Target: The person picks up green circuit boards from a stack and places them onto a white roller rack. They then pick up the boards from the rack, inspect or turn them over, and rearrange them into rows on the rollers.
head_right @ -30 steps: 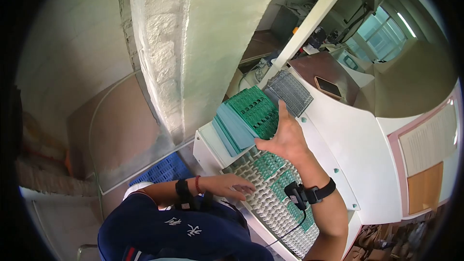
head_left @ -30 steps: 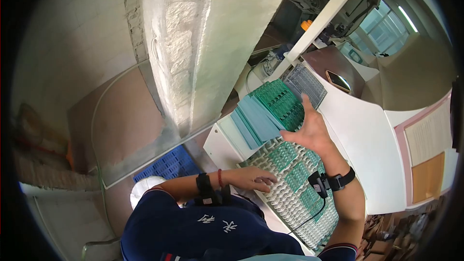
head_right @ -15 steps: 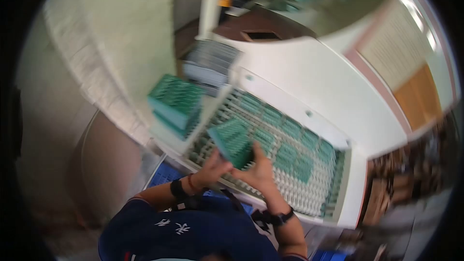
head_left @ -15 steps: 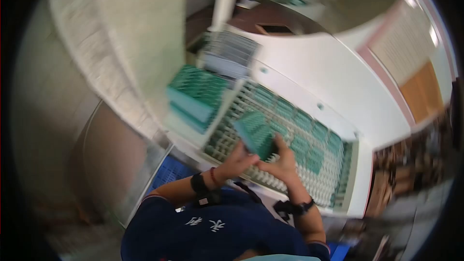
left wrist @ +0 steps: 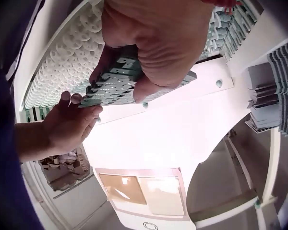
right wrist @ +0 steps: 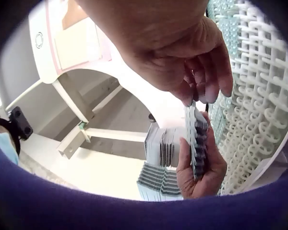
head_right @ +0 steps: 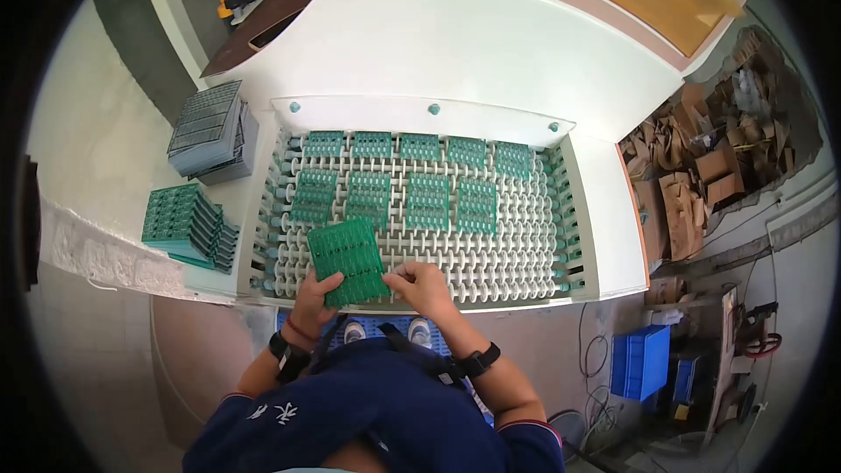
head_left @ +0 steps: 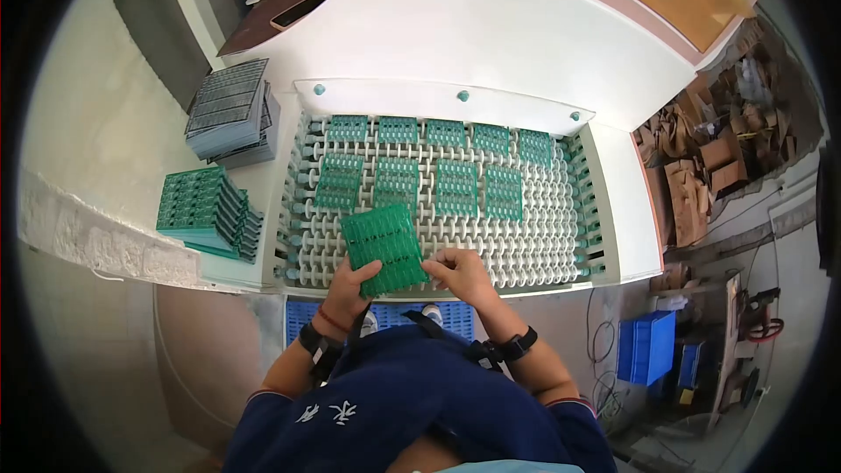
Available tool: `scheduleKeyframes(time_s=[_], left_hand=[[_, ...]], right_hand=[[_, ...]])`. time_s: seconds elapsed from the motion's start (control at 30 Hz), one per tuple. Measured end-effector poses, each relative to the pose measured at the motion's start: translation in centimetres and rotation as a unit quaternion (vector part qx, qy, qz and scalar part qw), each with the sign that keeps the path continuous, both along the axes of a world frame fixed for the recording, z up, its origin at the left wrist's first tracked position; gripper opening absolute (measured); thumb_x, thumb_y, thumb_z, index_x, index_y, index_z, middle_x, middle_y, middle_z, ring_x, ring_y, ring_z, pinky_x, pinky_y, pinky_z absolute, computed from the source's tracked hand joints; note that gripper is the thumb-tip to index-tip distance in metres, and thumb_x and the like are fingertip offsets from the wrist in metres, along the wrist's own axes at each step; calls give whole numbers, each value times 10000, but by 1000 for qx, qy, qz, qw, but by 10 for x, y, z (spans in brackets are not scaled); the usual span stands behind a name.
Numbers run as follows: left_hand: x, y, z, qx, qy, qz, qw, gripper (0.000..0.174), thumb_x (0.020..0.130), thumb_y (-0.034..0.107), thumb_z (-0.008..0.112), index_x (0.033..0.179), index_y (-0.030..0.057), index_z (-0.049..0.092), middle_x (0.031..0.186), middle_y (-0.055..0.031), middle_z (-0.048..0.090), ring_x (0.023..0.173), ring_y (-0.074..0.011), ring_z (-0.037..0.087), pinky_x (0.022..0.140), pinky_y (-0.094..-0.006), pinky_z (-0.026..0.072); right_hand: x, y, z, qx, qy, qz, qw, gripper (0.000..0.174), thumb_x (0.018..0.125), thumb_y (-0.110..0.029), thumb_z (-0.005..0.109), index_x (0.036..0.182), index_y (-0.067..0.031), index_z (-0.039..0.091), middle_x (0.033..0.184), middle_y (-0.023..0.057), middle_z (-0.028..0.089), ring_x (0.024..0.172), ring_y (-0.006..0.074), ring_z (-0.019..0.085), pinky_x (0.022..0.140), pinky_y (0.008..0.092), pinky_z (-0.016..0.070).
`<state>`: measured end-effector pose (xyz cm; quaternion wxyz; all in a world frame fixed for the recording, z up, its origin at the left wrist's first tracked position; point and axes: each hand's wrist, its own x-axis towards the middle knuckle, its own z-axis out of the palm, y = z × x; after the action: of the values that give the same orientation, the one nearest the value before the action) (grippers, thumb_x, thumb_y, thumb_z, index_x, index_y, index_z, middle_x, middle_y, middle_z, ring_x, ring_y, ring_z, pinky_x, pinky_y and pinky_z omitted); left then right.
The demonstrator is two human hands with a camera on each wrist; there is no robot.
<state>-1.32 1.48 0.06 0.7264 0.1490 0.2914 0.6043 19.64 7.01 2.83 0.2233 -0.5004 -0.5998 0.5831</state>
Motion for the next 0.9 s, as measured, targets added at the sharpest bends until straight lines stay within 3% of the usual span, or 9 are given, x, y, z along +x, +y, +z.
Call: scheduleKeyframes(time_s=[0.07, 0.2, 0.3, 0.4, 0.53, 0.7, 0.73, 0.8, 0.9], left_hand=[[2, -3, -5, -7, 5, -2, 1000, 476, 814, -10, 582, 1251, -3, 394, 1185, -162, 521, 1070, -278, 555, 870, -404, 505], [9, -2, -4, -18, 3, 5, 1000, 458, 828, 8, 585, 1245, -6, 395, 1180, -158, 525, 1067, -276, 557, 869, -414, 508], [15, -4, -10, -21, 16, 4, 1000, 446, 839, 18, 580, 1245, -6, 398, 1177, -156, 529, 1057, -276, 563, 878, -422, 504], [17, -5, -12, -28, 25, 15, 999, 440, 844, 20, 574, 1248, -4, 401, 1181, -159, 530, 1046, -277, 570, 879, -423, 504], [11, -14, -11, -19, 18, 39, 999, 439, 846, 16, 562, 1253, -8, 399, 1187, -163, 529, 1029, -279, 580, 863, -424, 511], [-8, -26, -6, -41, -56, 57, 996, 424, 849, 24, 549, 1247, -17, 408, 1177, -167, 536, 1027, -279, 581, 841, -419, 521], [-10, -28, -5, -50, -81, 62, 994, 420, 849, 27, 548, 1245, -19, 412, 1172, -167, 538, 1026, -280, 582, 839, -417, 522], [-15, -32, -12, -49, -50, 44, 997, 432, 847, 51, 560, 1244, -28, 408, 1179, -177, 534, 1022, -285, 583, 836, -415, 521], [-21, -38, -25, -55, 14, 37, 998, 447, 848, 75, 572, 1247, -38, 404, 1180, -180, 535, 1014, -278, 587, 831, -405, 522]], right_hand=[[11, 0, -4, -52, 90, -26, 994, 188, 849, -165, 636, 813, 20, 631, 671, 37, 608, 580, 81, 581, 548, 216, 498], [26, 6, -2, -103, 99, -55, 988, 189, 850, -163, 635, 836, 25, 629, 701, 51, 622, 590, 91, 595, 524, 218, 504], [21, 3, -13, -67, 78, 29, 994, 149, 849, -130, 627, 858, 19, 624, 700, 46, 620, 590, 86, 596, 528, 219, 509], [27, 10, -13, -74, 106, 25, 991, 137, 845, -112, 629, 889, 17, 621, 706, 53, 626, 581, 92, 600, 522, 225, 508], [90, 49, -11, -15, 79, -131, 988, 183, 869, -128, 580, 909, 46, 622, 700, 73, 622, 555, 135, 601, 523, 238, 509], [213, 125, -45, 136, -61, -320, 936, 224, 828, -151, 631, 884, 65, 643, 638, 41, 585, 519, 82, 545, 452, 223, 464], [229, 136, -50, 140, -156, -317, 925, 254, 787, -190, 673, 905, 34, 654, 636, 66, 610, 512, 128, 565, 477, 264, 470], [237, 145, -57, 236, -394, -272, 846, 288, 718, -235, 723, 909, -27, 668, 687, 90, 639, 579, 207, 607, 548, 326, 485], [225, 142, -61, 302, -502, -280, 761, 314, 662, -274, 752, 891, -74, 675, 755, 88, 654, 681, 261, 624, 633, 369, 487]])
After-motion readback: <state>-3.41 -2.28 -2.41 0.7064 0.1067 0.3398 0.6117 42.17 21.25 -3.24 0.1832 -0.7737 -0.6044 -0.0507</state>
